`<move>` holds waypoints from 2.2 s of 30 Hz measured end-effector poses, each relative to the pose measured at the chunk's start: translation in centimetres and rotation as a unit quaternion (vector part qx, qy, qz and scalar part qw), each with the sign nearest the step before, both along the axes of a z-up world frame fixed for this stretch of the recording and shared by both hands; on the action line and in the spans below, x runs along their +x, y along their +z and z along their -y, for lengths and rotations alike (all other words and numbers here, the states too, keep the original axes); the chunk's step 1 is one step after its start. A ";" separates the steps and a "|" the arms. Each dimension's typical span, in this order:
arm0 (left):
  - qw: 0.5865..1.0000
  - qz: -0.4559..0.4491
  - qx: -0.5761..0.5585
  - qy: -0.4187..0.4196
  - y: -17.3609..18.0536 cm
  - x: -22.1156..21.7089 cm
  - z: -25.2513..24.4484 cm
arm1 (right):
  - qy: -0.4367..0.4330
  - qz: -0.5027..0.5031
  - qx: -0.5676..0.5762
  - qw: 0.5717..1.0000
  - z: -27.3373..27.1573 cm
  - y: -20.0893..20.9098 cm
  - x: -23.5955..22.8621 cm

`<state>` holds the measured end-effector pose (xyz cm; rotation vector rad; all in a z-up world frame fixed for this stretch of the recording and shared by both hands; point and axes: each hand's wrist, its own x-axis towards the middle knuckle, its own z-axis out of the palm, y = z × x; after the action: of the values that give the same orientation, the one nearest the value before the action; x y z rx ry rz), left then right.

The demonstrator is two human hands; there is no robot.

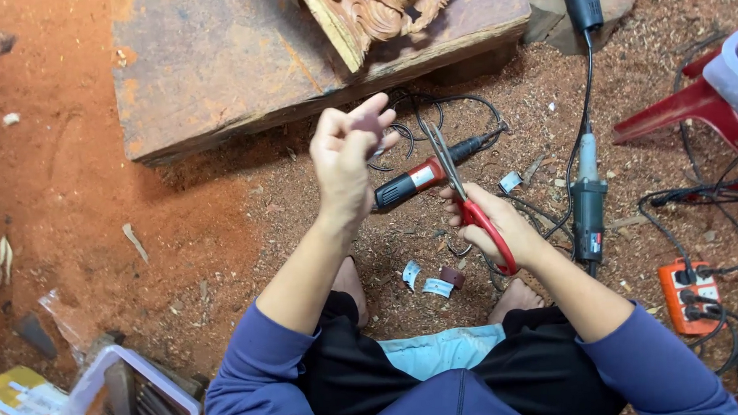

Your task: Cutting sandpaper into small strips and attaching them to a rotary tool for sanding wood carvings

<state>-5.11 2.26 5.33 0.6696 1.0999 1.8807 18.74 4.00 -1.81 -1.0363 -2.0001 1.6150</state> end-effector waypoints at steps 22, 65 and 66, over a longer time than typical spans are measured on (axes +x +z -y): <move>0.993 -0.032 -0.072 -0.091 -5.0 3.0 -0.3 | -0.052 0.057 0.003 0.997 0.6 0.7 0.1; 0.938 -0.220 -0.037 -0.264 -5.3 7.4 1.8 | -0.127 -0.115 -0.037 0.985 0.3 2.6 3.5; 0.935 -0.233 -0.024 -0.265 -5.4 7.7 1.7 | -0.135 -0.118 -0.013 0.984 0.4 2.7 3.5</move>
<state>2.56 0.58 -0.12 1.2863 1.1018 1.2551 22.22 3.60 0.93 -1.0217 -1.6130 1.5412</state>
